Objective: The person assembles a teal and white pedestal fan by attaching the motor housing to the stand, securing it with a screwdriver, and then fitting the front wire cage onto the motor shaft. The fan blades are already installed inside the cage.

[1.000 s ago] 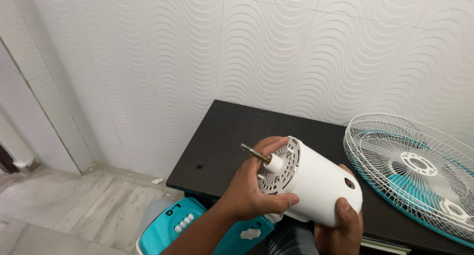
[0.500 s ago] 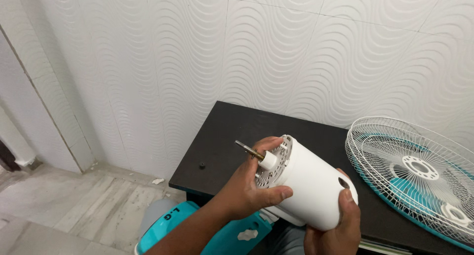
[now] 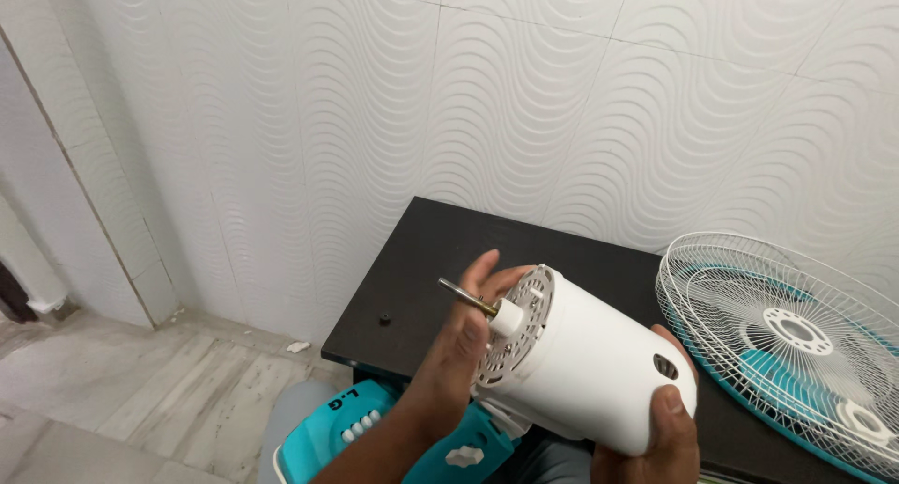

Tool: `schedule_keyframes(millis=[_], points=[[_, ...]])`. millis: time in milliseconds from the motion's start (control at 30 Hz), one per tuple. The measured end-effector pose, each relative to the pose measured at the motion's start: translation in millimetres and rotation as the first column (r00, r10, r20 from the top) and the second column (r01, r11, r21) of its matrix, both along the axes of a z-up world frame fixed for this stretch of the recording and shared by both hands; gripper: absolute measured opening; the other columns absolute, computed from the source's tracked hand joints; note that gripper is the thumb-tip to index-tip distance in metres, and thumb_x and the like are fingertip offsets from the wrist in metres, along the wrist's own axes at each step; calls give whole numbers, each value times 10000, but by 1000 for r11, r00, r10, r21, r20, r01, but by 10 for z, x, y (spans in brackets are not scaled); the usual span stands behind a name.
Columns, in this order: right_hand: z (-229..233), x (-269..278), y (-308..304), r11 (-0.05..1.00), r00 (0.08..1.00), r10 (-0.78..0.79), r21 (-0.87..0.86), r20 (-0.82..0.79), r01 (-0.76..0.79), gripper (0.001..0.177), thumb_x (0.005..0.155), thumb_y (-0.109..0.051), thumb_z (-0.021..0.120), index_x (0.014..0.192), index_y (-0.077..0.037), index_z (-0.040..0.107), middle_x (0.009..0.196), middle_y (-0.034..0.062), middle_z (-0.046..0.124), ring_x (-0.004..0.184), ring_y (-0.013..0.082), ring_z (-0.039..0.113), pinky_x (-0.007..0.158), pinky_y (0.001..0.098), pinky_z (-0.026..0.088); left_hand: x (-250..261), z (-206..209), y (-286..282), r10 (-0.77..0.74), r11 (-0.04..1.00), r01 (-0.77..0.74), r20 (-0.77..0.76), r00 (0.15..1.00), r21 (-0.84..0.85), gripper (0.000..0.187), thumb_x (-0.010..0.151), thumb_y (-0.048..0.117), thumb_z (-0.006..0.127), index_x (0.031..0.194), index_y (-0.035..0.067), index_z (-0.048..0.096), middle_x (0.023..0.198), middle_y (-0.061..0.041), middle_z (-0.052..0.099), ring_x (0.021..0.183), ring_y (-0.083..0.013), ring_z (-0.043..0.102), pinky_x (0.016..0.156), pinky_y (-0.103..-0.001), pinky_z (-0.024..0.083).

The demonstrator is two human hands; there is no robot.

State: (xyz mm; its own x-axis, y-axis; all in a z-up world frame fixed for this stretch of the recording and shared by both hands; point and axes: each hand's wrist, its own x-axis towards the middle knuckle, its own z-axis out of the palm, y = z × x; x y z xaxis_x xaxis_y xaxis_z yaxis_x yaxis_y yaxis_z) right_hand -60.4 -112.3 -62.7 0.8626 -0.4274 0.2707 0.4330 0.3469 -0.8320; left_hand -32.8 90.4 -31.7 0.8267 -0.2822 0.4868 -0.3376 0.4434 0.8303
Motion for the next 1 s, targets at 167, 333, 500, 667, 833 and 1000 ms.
schedule_keyframes(millis=[167, 333, 500, 667, 833, 1000], points=[[104, -68, 49, 1000, 998, 4, -10, -62, -5, 864, 843, -414, 509, 1567, -12, 263, 1325, 269, 508, 1262, 386, 582, 1006, 531, 473, 0, 128, -4, 127, 976, -137, -65, 990, -168, 824, 911, 401, 721, 1485, -67, 359, 1323, -373, 658, 1199, -366, 678, 964, -451, 591], [209, -83, 152, 999, 998, -12, -35, -55, 10, 932, 795, -441, 546, 1567, -19, 240, 1307, 282, 483, 1242, 408, 596, 986, 559, 503, 32, 385, 108, 542, 839, -537, 207, 814, -84, 523, 918, 208, 733, 1316, -77, 549, 1371, -238, 595, 1055, -301, 758, 857, -387, 648], [275, -92, 277, 985, 999, 33, -168, -4, -34, 944, 795, -468, 578, 1547, -1, 253, 1313, 287, 477, 1230, 394, 573, 991, 548, 501, -38, 586, 238, 581, 804, -567, 31, 814, -179, 430, 940, 323, 583, 1202, -17, 604, 1217, -183, 699, 887, -324, 771, 778, -395, 646], [305, -46, 278, 967, 997, 14, -254, -78, -34, 895, 766, -471, 580, 1507, -44, 314, 1242, 273, 502, 1152, 407, 589, 933, 544, 507, 33, 749, 335, 529, 232, -971, 831, 169, 49, 408, 1049, 377, 462, 995, 100, 756, 1045, -105, 778, 1109, -422, 712, 953, -562, 509], [230, 147, 192, 910, 999, -9, -415, -43, -10, 860, 776, -483, 611, 1467, -52, 337, 1196, 268, 503, 1094, 387, 617, 848, 525, 561, 433, 785, 324, 305, 656, -518, 435, 847, 549, 552, 1018, 470, 381, 1159, 84, 749, 995, -100, 797, 884, -239, 764, 831, -368, 577], [167, 273, 46, 672, 991, 56, -739, 123, 54, 962, 696, -399, 786, 1436, -33, 294, 1232, 272, 544, 1076, 344, 660, 834, 461, 598, 931, 459, 271, 265, 774, -402, 326, 908, 490, 615, 1059, 456, 313, 1077, 61, 783, 996, -113, 814, 920, -228, 775, 881, -351, 580]])
